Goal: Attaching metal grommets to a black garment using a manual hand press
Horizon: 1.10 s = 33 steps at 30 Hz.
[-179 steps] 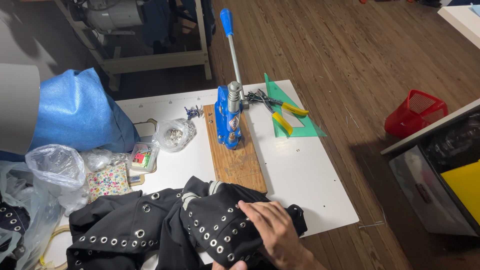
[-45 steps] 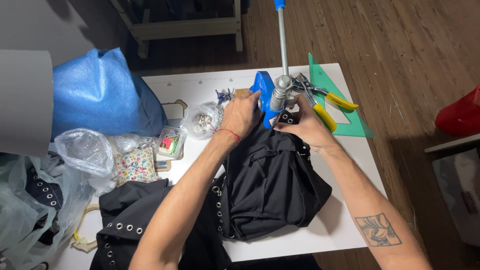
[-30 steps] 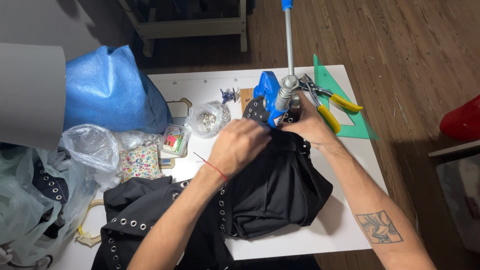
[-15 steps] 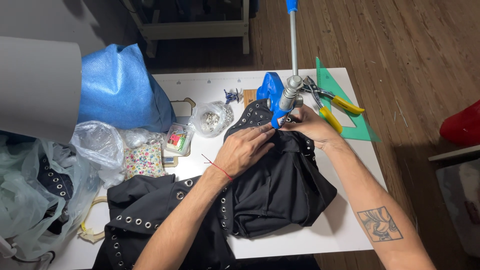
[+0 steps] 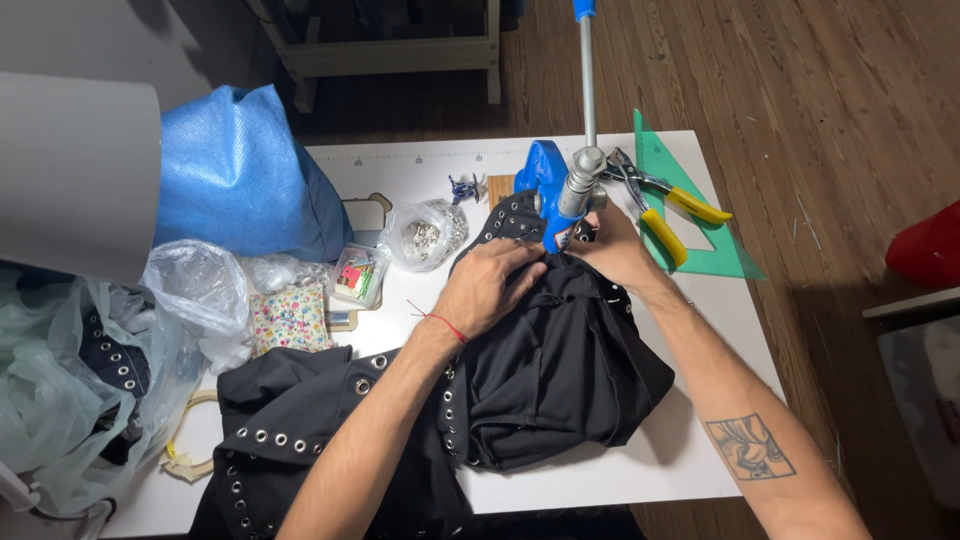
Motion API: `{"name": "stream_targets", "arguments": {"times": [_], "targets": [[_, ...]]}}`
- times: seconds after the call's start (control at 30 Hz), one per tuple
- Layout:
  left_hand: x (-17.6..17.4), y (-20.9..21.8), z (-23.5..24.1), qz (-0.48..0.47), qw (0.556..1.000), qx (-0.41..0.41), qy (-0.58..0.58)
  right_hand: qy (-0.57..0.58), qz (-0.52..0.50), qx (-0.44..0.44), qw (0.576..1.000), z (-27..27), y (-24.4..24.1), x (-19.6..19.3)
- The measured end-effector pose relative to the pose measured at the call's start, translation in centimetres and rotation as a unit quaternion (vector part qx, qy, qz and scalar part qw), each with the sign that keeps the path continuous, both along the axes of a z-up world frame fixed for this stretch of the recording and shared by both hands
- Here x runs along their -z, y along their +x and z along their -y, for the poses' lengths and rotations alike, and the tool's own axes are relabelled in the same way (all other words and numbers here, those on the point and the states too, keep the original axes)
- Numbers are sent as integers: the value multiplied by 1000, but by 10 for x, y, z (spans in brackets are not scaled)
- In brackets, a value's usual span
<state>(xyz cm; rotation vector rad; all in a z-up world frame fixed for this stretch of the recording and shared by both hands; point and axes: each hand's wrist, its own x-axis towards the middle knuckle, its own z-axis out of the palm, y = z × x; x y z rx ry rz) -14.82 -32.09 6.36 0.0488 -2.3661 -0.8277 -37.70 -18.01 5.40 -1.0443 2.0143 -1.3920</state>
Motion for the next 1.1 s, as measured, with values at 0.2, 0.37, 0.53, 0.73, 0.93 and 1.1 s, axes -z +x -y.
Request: {"name": "stream_targets", "arguments": {"times": [0.2,0.37,0.53,0.73,0.93,1.1], "targets": [[-13,7,-5,-58,995,-18,-83,102,-119,-31,987,-34,20,-61],[-21,10,-10,-92,985,-18,-143,77,-214,-23,974,-49,46,-85],[-31,7,-14,-128,968,-19,-215,-28,-283,-43,958,-71,62,-99],[-43,5,-14,-136,962,-14,-238,-67,-256,15,964,-121,10,-81],[-19,-6,-7,-43,996,14,-83,92,-188,93,973,-181,1,-101],[-17,-8,-5,-22,1000,16,7,154,-164,99,969,-206,2,-64]]}}
